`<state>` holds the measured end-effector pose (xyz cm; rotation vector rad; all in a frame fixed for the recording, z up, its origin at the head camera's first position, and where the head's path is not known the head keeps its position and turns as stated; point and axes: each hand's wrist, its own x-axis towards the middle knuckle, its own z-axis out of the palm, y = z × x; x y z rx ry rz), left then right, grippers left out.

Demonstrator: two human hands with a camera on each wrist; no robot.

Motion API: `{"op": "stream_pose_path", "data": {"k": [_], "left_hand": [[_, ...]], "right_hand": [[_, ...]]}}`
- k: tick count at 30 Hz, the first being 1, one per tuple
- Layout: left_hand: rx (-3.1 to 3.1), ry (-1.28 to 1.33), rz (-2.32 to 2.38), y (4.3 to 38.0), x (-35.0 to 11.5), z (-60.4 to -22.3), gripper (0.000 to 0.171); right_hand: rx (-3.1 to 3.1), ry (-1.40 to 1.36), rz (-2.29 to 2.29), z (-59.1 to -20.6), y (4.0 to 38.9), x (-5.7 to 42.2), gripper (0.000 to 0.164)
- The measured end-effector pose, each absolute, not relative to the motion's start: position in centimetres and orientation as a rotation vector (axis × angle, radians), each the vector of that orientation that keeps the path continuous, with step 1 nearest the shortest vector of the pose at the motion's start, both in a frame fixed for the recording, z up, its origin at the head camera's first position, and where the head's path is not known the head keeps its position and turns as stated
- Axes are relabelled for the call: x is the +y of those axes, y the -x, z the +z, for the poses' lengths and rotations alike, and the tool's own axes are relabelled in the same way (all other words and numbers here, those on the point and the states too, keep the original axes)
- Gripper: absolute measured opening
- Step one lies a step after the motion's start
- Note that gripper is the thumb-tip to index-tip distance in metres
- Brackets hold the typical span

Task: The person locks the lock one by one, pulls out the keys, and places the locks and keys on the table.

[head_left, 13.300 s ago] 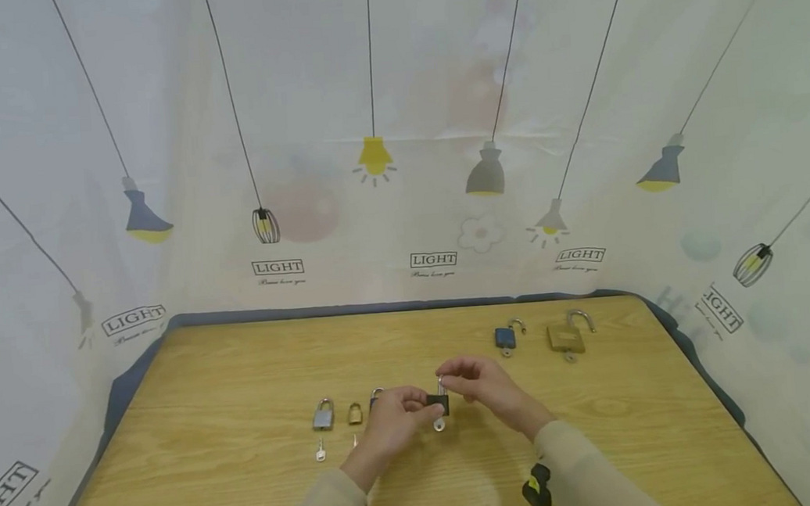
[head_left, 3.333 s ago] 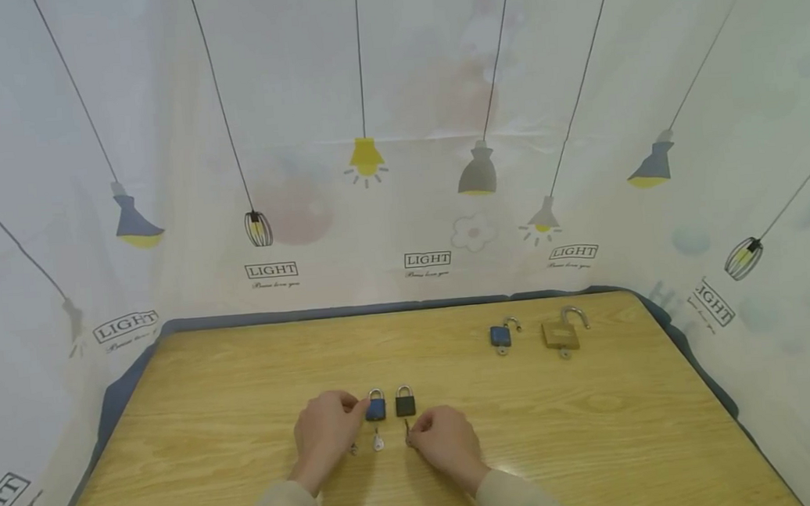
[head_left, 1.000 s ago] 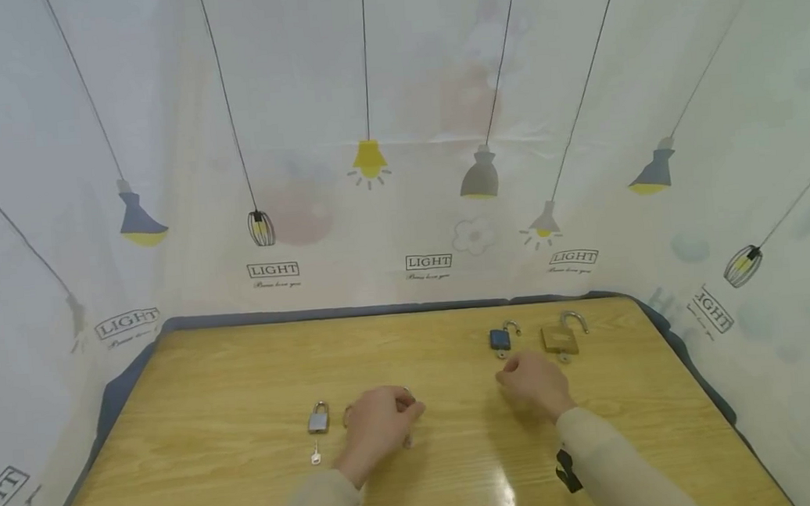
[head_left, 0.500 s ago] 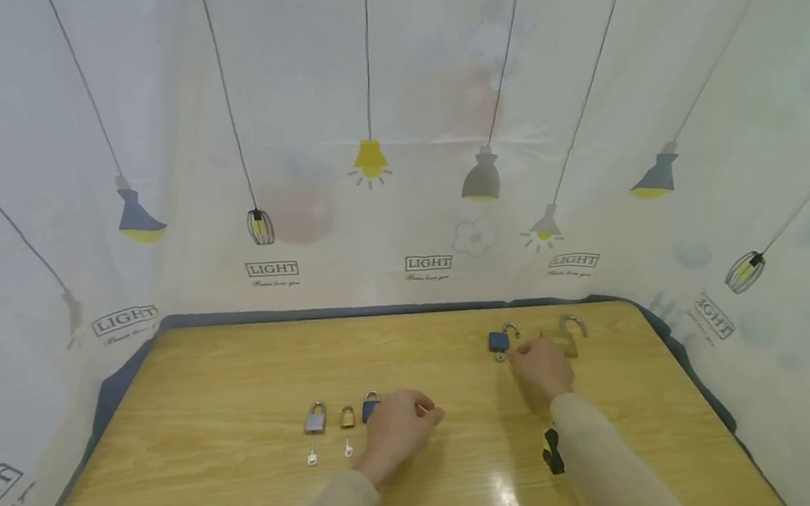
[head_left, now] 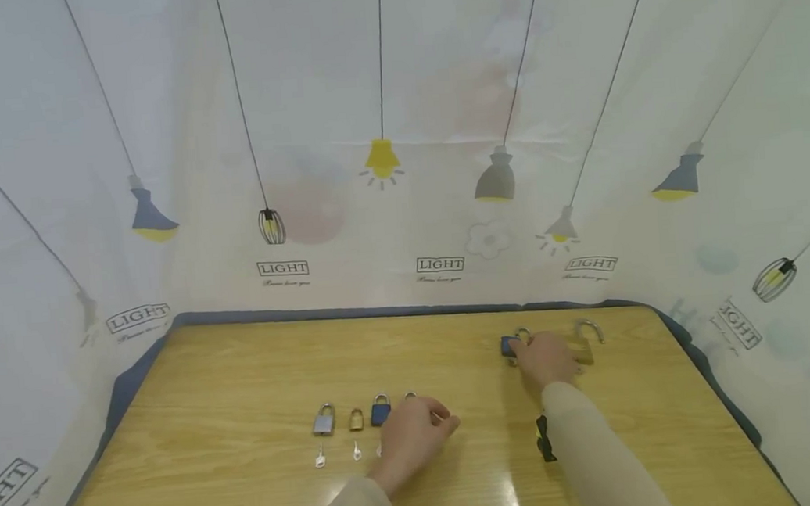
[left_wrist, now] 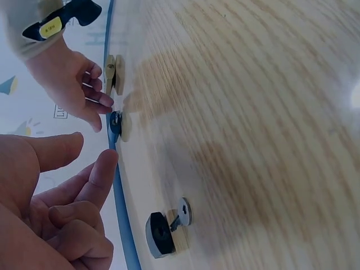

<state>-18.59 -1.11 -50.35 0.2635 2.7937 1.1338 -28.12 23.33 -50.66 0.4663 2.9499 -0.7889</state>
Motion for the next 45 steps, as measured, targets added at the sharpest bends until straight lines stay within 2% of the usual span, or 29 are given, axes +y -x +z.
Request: {"op": "stream_pose_path", "data": {"k": [12,26,32,36,40,45], "left_hand": [[2.802,-0.276,1.108,18.4,-1.2,-50.8,0.02],[2.805,-0.28,1.126,18.0,-2.3,-51.0,0.02],[2.8,-0.279,1.127,18.1,-2.7,-51.2,0.02],[2.797,-0.283,1.12,18.0,-2.9,-51.3,0.021],[2.789,-0.277,1.134,18.0,-3.1,-51.1,0.02],[2.77,-0.257,1.155,17.9,-3.3,-50.6,0.018]], "right_hand": [[2.99,-0.532,-0.716,-51.8,29.1,22.7,0.051],[2.975,-0.447,-0.736,-51.9,29.2,22.7,0.038],[2.937,-0.364,-0.835,-52.0,29.0,22.8,0.052],[2.929,-0.346,-0.899,-52.1,28.9,22.8,0.054],[2.926,-0.328,-0.889,-52.0,28.9,22.6,0.05],[2.933,-0.321,-0.853,-51.7,28.6,22.4,0.036]]}}
